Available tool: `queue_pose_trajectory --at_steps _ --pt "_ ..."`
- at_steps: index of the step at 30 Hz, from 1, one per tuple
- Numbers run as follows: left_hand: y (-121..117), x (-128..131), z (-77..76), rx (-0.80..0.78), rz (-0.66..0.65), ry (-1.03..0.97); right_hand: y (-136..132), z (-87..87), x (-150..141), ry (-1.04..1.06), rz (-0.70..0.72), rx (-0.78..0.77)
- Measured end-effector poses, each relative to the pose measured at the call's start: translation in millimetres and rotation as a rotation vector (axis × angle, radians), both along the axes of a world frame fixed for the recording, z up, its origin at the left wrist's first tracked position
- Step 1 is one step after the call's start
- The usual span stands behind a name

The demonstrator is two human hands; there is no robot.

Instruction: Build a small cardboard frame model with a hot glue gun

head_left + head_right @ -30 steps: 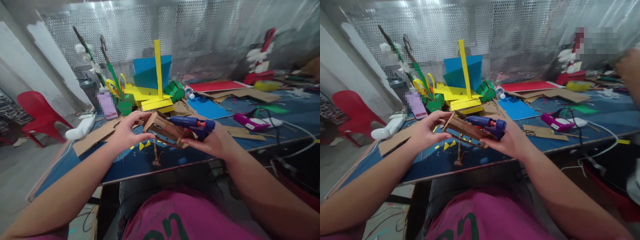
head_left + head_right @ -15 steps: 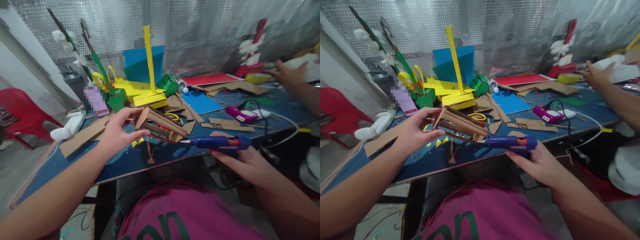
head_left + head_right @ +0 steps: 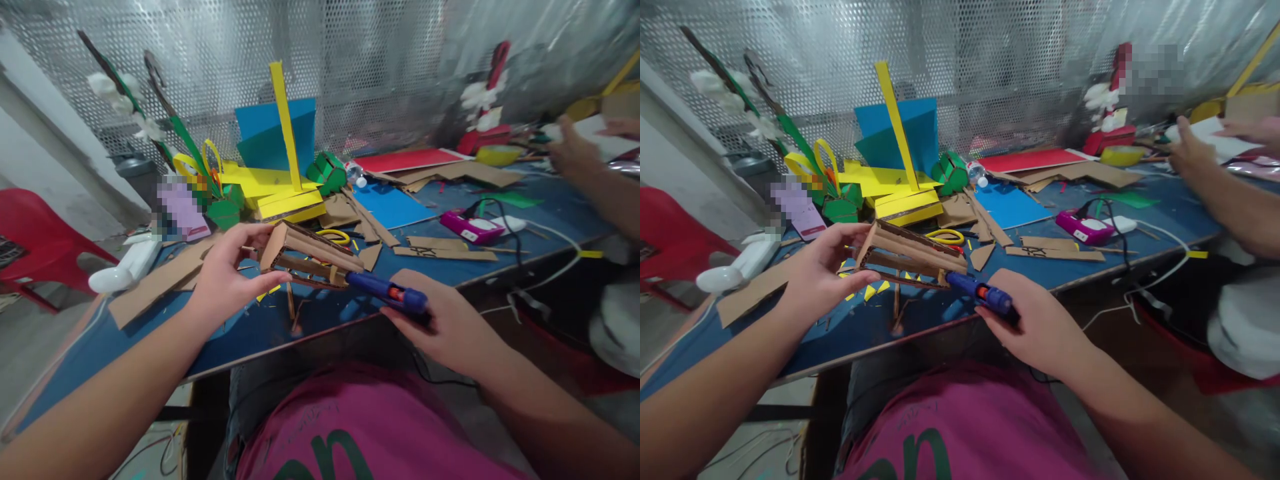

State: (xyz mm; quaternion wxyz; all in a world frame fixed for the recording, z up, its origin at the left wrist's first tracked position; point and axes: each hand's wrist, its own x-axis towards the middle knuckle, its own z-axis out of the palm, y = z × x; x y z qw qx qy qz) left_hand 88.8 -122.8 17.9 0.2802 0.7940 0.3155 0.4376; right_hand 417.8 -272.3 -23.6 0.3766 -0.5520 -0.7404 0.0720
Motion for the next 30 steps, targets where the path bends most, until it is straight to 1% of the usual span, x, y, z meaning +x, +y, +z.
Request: queue_pose_trajectory --at_steps 3,8,11,15,21,26,30 --pt "-5.0 0.9 -1.2 0.017 -0.004 0.001 7.4 -3.0 -9.7 -0.104 -0.01 0.029" --pt "-13.5 4.1 -3.1 0.024 0.003 0.004 14.9 -3.7 -19.1 -0.251 -0.036 -0.039" --pt "-15.6 6.7 -4.3 0.023 0.006 -0.011 14.6 -2.9 -22.5 -0.313 -0.089 -0.037" --pt "-16.9 10.7 -4.8 0.068 -0.007 -0.032 10.5 -2.4 -24.8 -0.395 -0.142 -0.042" --pt "-20.2 14.6 -1.8 0.157 -0.025 -0.048 6.9 0.3 -25.6 -0.497 -0.163 -0.007" --pt "-20.6 14.9 -0.5 0.173 -0.029 -0.053 6.8 -1.0 -25.3 -0.558 -0.178 0.046" --pt "-20.0 14.4 -1.5 0.172 -0.029 -0.045 6.5 -2.2 -25.0 -0.581 -0.181 0.047"
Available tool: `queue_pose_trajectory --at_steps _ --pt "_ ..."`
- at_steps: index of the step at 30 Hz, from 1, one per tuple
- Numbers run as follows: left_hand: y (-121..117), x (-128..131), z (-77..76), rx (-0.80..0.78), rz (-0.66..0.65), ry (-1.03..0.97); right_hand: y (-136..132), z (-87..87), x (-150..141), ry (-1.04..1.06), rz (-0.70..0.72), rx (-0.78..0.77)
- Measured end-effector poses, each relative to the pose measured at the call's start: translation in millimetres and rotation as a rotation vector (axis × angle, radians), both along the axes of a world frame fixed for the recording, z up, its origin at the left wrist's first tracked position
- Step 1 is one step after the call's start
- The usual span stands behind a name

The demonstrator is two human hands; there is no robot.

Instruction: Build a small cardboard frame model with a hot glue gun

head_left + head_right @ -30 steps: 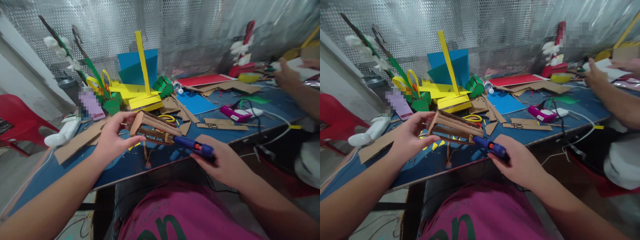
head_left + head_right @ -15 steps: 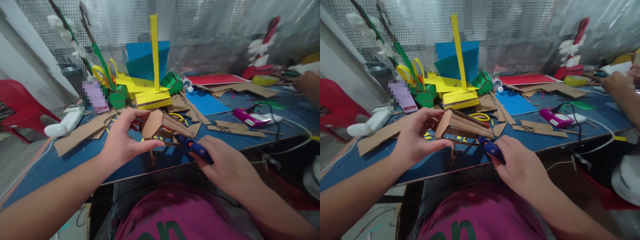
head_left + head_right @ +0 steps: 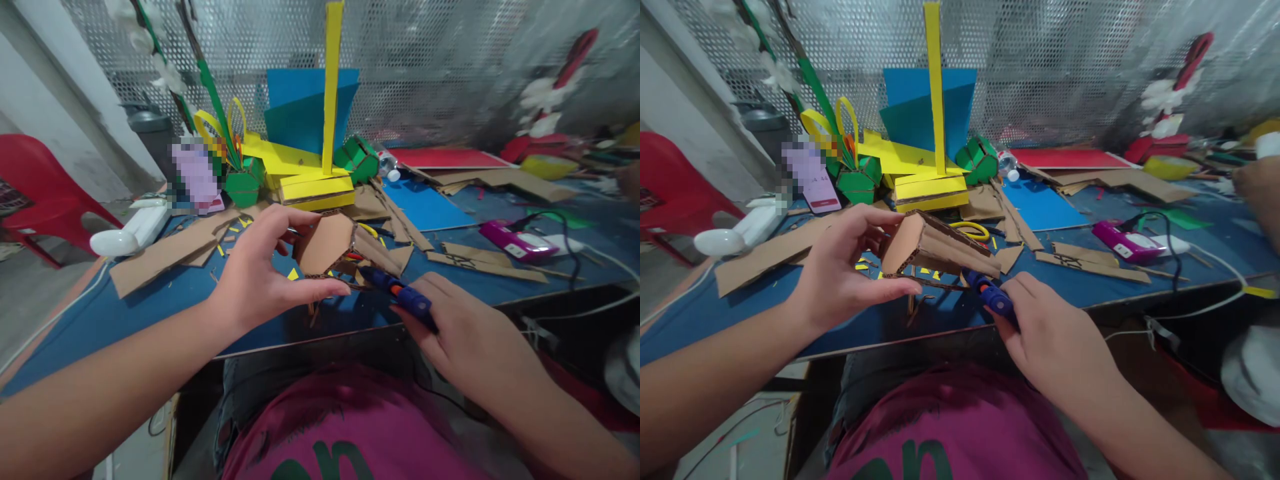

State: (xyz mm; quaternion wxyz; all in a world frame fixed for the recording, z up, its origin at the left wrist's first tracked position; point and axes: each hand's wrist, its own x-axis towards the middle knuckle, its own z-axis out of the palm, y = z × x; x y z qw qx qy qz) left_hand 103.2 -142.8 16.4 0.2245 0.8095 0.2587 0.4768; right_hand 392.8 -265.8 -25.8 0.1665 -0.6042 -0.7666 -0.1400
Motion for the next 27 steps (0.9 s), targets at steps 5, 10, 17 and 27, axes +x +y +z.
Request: queue_pose_trajectory --at_steps 5,10,17,27 --pt "0.6 -0.9 -2.4 -0.002 -0.006 -0.004 -1.3 0.7 1.3 0.011 -0.013 -0.029" --pt "0.9 -1.1 -2.6 -0.008 -0.009 0.001 -2.8 4.2 4.2 0.043 -0.005 -0.079" --pt "-1.2 0.0 1.2 0.005 -0.006 0.013 -3.3 8.3 9.6 0.07 0.043 -0.116" --pt "2.4 -2.0 -3.1 -0.009 -0.026 0.019 -4.2 19.8 10.2 0.124 0.091 -0.166"
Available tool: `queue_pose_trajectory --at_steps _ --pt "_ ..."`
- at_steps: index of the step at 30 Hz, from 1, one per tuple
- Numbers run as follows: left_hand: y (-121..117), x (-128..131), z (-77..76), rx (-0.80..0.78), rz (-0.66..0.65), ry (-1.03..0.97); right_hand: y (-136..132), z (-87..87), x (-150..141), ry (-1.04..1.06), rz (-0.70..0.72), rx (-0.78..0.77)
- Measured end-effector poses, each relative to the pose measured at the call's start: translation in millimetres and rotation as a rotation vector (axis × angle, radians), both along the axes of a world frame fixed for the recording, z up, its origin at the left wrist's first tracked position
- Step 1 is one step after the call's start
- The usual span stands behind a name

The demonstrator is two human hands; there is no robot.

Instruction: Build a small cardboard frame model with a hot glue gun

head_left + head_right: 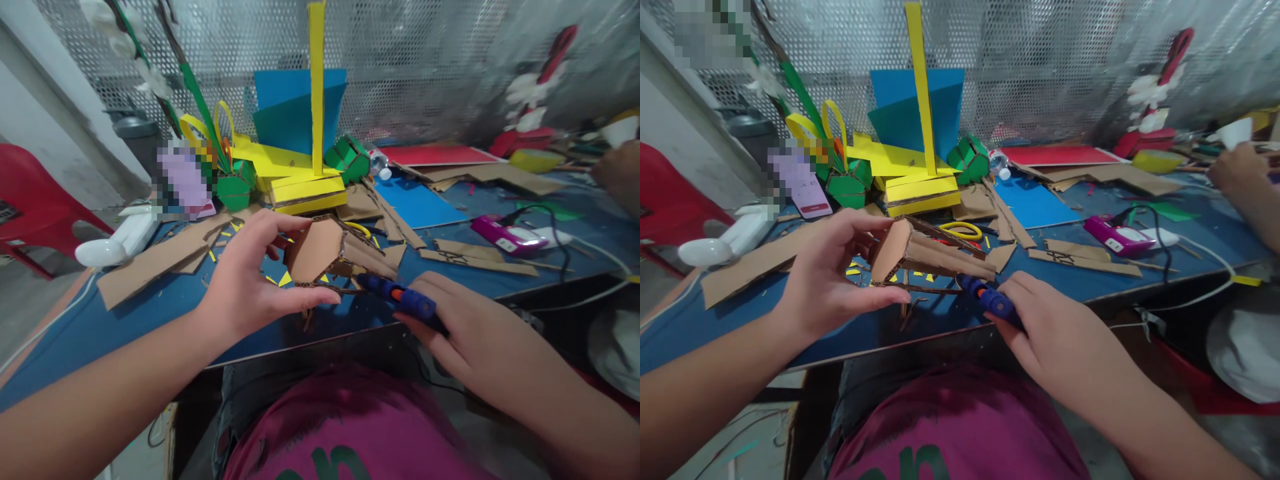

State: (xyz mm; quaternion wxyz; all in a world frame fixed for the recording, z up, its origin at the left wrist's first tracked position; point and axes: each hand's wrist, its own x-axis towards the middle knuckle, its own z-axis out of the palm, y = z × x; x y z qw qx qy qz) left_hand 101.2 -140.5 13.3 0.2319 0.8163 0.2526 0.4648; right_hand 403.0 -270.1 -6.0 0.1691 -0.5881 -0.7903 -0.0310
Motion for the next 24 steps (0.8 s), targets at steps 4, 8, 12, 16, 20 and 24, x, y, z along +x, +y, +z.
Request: queue_pose_trajectory --at_steps 4,8,12,16,20,24 --pt "0.0 0.2 0.6 -0.008 0.008 -0.003 -2.5 3.1 0.7 0.023 0.013 -0.038" --pt "0.1 0.6 1.8 -0.005 0.003 -0.008 -0.5 4.7 2.8 0.027 0.021 -0.057" --pt "-0.2 0.3 1.5 -0.003 -0.001 -0.008 2.0 4.7 3.6 0.001 0.015 -0.052" --pt "-0.8 0.6 0.9 0.004 0.004 -0.005 4.9 3.9 3.6 -0.038 0.011 -0.005" --pt "-0.5 0.9 1.7 0.02 -0.002 0.001 6.9 7.4 4.6 -0.054 0.039 -0.013" --pt "-1.1 1.2 3.0 0.032 0.006 0.007 7.4 11.9 6.1 -0.055 0.045 -0.024"
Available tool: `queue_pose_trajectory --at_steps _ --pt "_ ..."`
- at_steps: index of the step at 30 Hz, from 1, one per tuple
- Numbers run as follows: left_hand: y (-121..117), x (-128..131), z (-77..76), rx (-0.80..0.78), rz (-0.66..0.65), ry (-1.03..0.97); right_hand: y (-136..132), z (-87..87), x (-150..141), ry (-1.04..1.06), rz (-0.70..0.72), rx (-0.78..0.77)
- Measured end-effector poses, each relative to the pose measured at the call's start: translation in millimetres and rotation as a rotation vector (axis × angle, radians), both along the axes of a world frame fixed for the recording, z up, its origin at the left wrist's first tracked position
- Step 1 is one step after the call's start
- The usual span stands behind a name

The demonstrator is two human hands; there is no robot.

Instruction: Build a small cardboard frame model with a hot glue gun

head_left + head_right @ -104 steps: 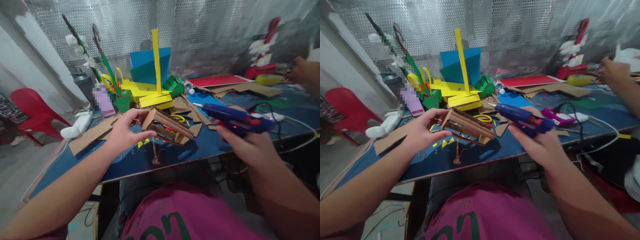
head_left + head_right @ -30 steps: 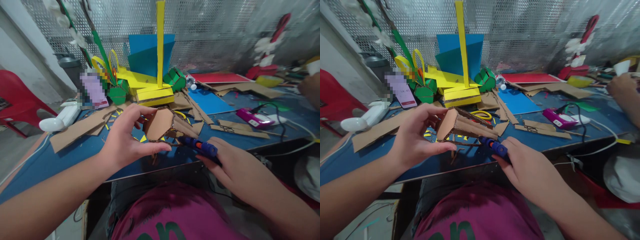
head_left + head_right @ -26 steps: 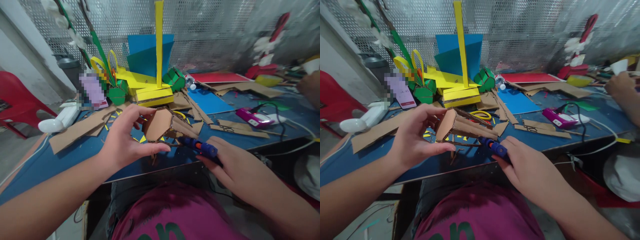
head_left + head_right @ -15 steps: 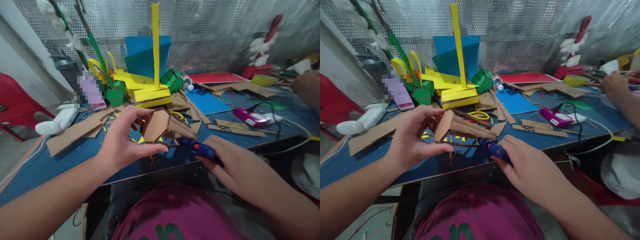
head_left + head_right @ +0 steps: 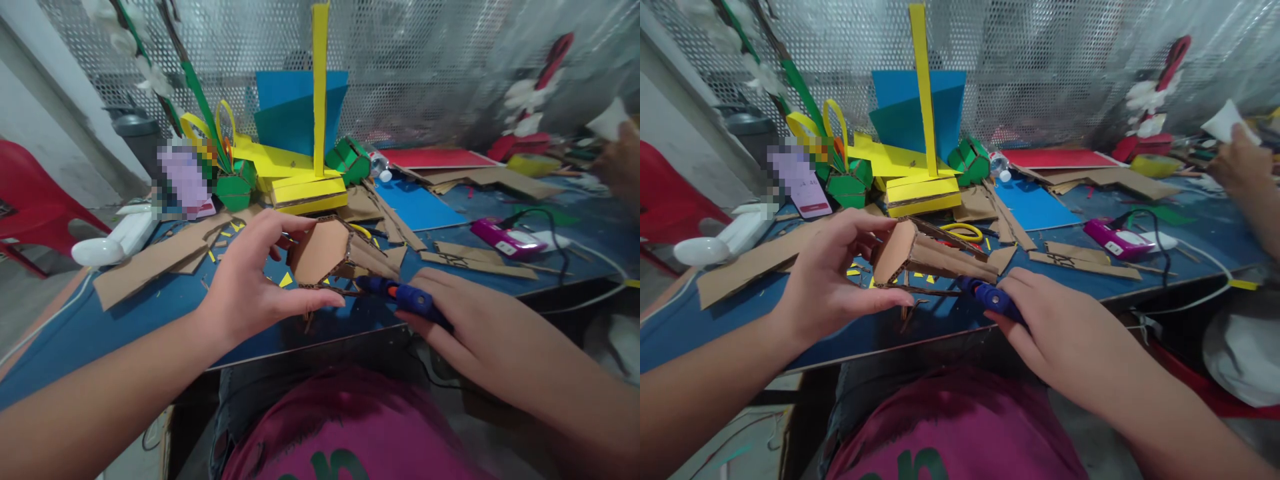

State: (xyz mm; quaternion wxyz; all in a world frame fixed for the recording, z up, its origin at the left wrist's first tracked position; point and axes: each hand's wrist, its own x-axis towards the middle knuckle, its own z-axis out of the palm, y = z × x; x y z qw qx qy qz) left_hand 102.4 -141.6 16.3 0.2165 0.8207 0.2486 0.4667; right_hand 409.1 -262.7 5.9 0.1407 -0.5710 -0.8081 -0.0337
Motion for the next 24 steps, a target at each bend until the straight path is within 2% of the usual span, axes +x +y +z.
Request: queue_pose_trajectory --at_steps 6,18,24 --pt "-0.3 0.0 -0.3 -0.001 0.006 -0.003 0.6 -0.2 -0.7 -0.044 -0.021 0.012" --pt "-1.6 2.0 1.4 0.02 0.032 -0.001 -0.1 -5.3 -8.7 -0.167 -0.017 0.205" --pt "-5.0 4.7 4.0 -0.003 0.039 -0.015 -4.6 -10.2 -11.0 -0.196 -0.052 0.208"
